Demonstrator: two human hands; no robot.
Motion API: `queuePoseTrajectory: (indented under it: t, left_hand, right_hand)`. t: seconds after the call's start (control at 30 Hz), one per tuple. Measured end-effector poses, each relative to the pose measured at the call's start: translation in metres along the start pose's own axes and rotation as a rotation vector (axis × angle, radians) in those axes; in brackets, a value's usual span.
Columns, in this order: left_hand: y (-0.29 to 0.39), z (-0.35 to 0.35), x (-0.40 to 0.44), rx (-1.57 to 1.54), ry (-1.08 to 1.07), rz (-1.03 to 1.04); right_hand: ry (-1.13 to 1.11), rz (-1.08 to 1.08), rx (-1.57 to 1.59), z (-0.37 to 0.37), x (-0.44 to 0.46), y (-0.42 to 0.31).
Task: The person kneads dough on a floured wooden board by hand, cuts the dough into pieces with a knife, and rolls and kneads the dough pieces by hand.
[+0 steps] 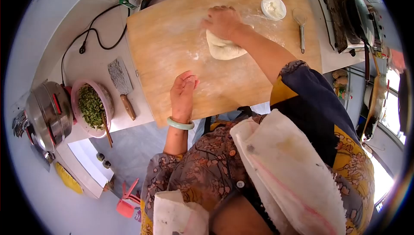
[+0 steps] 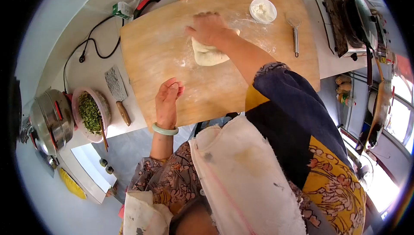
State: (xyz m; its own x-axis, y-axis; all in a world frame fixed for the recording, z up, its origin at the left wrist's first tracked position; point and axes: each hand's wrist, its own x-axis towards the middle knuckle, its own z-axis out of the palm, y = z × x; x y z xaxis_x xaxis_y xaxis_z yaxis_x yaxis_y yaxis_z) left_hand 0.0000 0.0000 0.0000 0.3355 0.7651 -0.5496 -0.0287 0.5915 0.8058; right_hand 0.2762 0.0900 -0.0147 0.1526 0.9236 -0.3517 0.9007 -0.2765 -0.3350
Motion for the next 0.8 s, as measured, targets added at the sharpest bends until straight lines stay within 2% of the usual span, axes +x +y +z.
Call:
queuePoseTrajectory:
  t: [0.07,0.1,0.13,0.2,0.27,0.33,0.4,0.47,0.53,0.57,0.67,0.8]
  left_hand:
    - [-0.001,0.007,0.002,0.018,-0.001,-0.015]
    - [0.02,-0.01,0.008,0.07,0.008,0.091]
    - [0.02,-0.009,0.003,0.058,0.004,0.085]
    - [0.02,-0.003,-0.009,0.043,0.005,0.075]
    - [0.023,0.004,-0.008,0.05,-0.006,0.112]
    - [0.024,0.027,-0.007,0.184,-0.037,0.272]
    - [0.025,0.061,-0.018,0.359,-0.102,0.42]
    - [0.032,0.103,-0.041,0.578,-0.175,0.563]
    - [0.002,0.125,-0.053,0.851,-0.206,0.823]
    - [-0.013,0.127,-0.053,0.986,-0.214,0.954]
    - [-0.05,0.116,-0.042,1.067,-0.205,0.968]
    - [-0.057,0.105,-0.003,1.098,-0.17,1.129]
  right_hand:
    - [-0.009,0.147,0.069,-0.003,0.0,0.009]
    - [0.123,0.058,0.063,-0.004,0.01,-0.014]
    - [0.153,0.031,0.004,0.004,-0.005,-0.016]
    - [0.007,-0.01,0.013,0.002,-0.04,-0.016]
    - [-0.288,-0.04,0.157,-0.05,-0.098,-0.047]
    - [-0.087,-0.122,0.006,-0.012,-0.128,-0.041]
    - [0.155,-0.283,0.108,0.003,-0.177,-0.035]
    - [0.24,-0.359,0.102,0.015,-0.206,-0.019]
    - [0.309,-0.418,0.088,0.039,-0.224,0.005]
    - [0.264,-0.391,-0.005,0.042,-0.226,0.004]
    - [0.157,-0.317,-0.157,0.056,-0.228,-0.001]
    - [0.158,-0.278,-0.089,0.078,-0.196,0.003]
